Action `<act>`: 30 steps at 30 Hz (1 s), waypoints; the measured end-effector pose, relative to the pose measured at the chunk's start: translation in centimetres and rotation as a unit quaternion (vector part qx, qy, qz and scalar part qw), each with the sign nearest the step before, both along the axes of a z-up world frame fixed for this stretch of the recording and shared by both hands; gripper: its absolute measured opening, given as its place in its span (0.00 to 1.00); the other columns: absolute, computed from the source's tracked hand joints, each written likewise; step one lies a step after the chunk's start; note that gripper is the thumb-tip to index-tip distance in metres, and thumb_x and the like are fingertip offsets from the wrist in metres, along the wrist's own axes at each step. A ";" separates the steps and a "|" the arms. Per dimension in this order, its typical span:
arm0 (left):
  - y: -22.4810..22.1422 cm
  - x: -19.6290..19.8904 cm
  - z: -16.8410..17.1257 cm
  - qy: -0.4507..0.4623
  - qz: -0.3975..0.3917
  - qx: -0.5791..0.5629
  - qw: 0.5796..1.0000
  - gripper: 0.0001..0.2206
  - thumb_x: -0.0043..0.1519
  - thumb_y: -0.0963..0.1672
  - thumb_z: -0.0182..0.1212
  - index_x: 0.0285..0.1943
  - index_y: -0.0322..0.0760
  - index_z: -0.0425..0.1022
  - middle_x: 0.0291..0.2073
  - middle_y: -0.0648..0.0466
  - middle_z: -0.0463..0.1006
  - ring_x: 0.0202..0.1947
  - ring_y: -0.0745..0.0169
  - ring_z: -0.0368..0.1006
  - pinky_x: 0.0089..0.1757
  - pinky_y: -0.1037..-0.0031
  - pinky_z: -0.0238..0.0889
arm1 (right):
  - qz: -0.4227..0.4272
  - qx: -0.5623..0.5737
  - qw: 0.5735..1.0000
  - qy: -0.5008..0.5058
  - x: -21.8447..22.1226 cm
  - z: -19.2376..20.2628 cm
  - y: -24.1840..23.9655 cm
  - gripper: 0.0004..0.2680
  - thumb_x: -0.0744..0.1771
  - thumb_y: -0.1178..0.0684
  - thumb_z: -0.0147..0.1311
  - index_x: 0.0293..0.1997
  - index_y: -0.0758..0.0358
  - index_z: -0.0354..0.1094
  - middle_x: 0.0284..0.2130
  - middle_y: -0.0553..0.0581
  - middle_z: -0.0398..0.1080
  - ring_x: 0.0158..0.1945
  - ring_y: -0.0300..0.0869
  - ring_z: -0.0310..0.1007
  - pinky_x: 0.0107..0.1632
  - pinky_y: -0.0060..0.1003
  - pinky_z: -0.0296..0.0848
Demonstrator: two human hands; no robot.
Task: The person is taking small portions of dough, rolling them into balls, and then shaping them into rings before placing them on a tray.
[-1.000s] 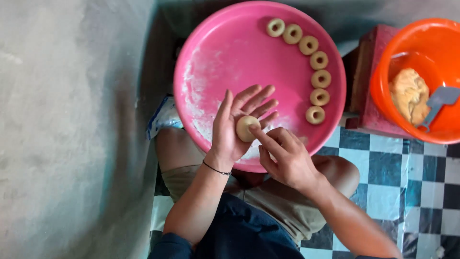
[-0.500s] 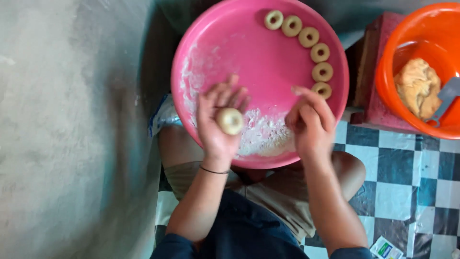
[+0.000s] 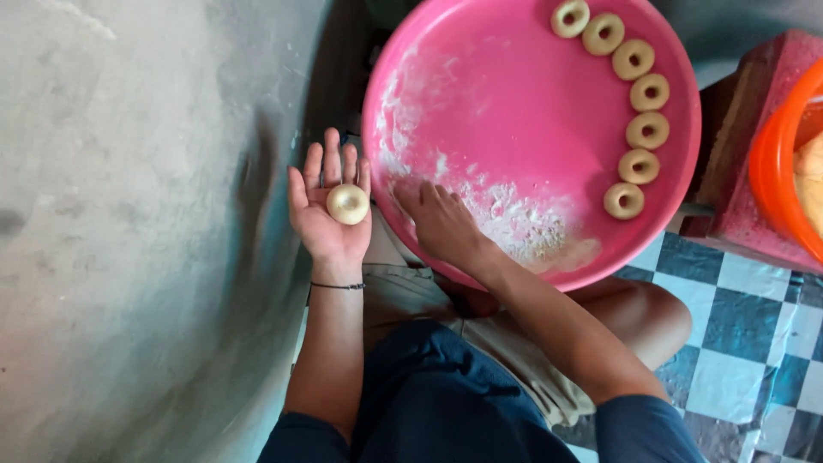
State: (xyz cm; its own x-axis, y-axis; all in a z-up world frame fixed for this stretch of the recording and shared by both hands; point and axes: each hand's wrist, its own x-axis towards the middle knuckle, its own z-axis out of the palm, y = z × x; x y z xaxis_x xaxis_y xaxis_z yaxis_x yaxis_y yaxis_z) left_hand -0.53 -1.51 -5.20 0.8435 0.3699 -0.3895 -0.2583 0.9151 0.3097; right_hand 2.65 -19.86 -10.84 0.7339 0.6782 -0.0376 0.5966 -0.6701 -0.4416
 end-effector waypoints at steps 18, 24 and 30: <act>-13.8 3.3 2.8 -0.114 -0.371 -0.132 0.912 0.24 0.72 0.56 0.48 0.66 0.38 0.71 0.65 0.36 0.70 0.61 0.34 0.71 0.58 0.44 0.67 | 0.033 0.108 0.965 -0.238 -1.4 16.8 -12.2 0.14 0.66 0.58 0.54 0.57 0.51 0.76 0.39 0.55 0.66 0.39 0.46 0.69 0.42 0.43 0.70; -15.6 3.6 2.3 -0.154 -0.486 -0.098 0.855 0.24 0.74 0.54 0.48 0.65 0.32 0.71 0.64 0.33 0.69 0.61 0.31 0.71 0.55 0.39 0.68 | 0.137 0.031 0.917 -0.372 -0.3 21.5 -14.4 0.13 0.71 0.61 0.40 0.54 0.53 0.74 0.28 0.54 0.56 0.28 0.46 0.59 0.36 0.41 0.64; -16.5 4.3 -0.6 -0.098 -0.619 0.006 0.779 0.25 0.71 0.55 0.51 0.68 0.36 0.68 0.59 0.40 0.74 0.56 0.37 0.75 0.49 0.50 0.75 | 0.204 0.020 0.904 -0.376 -0.9 20.6 -15.0 0.10 0.71 0.63 0.41 0.45 0.57 0.72 0.26 0.55 0.57 0.28 0.49 0.60 0.34 0.43 0.63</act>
State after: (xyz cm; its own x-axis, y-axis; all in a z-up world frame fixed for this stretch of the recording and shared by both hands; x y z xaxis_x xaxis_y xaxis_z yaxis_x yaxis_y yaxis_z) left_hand 3.82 -17.97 -5.79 0.5990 -0.7726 -0.2105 0.7769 0.4971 0.3863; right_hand 1.79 -34.88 9.80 0.2296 0.8877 0.3990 0.9320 -0.3186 0.1727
